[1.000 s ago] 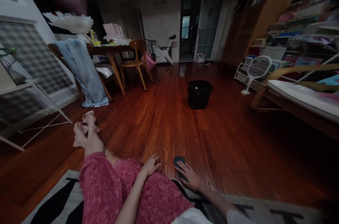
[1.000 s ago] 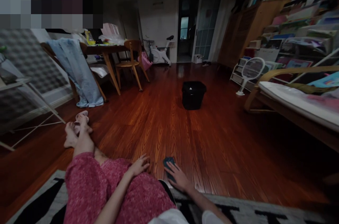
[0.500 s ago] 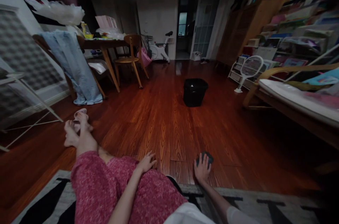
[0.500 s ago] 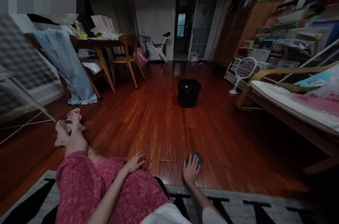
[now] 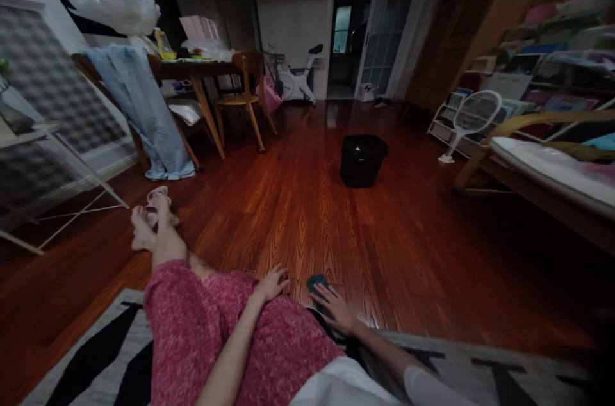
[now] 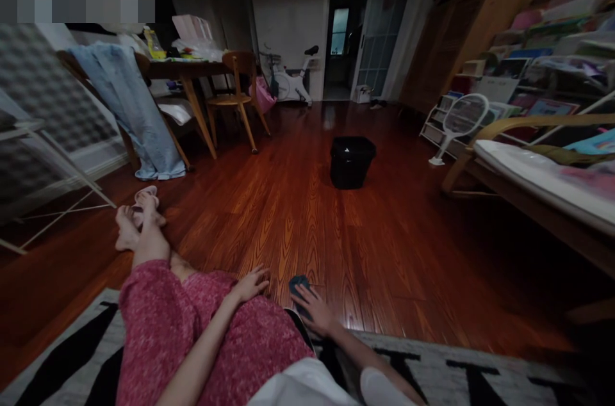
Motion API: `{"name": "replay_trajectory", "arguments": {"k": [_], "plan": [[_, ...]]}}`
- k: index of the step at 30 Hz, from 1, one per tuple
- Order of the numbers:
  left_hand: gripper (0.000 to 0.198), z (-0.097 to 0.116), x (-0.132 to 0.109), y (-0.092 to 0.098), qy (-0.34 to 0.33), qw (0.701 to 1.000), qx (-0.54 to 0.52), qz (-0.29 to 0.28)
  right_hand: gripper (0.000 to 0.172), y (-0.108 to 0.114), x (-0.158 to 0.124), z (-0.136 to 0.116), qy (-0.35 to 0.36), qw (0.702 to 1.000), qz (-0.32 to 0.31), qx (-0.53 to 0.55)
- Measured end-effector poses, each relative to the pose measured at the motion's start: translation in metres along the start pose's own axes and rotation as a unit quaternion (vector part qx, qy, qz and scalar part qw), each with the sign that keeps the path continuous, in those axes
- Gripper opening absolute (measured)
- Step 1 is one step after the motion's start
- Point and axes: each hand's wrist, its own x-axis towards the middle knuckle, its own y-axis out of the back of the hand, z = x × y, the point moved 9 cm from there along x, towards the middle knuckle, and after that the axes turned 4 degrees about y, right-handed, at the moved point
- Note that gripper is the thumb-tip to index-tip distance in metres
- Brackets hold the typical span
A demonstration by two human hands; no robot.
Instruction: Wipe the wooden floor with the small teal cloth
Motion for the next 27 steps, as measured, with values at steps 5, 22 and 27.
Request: {"name": "replay_trajectory", "arguments": {"k": [5,22,27], "plan": [[0.065,0.002,-0.001,0.000,0.008,1.000,0.004,-0.013,0.057,0.051,-0.104,0.095,-0.206,0.970,0.103,-0.073],[0.064,-0.002,0.001,0.000,-0.008,1.000,0.002,0.000,0.059,0.012,0.053,0.011,-0.165,0.980,0.101,-0.053],[0.064,-0.003,0.002,-0.002,-0.002,1.000,-0.002,-0.002,0.061,0.004,0.015,-0.024,0.013,1.000,-0.008,0.020]]}}
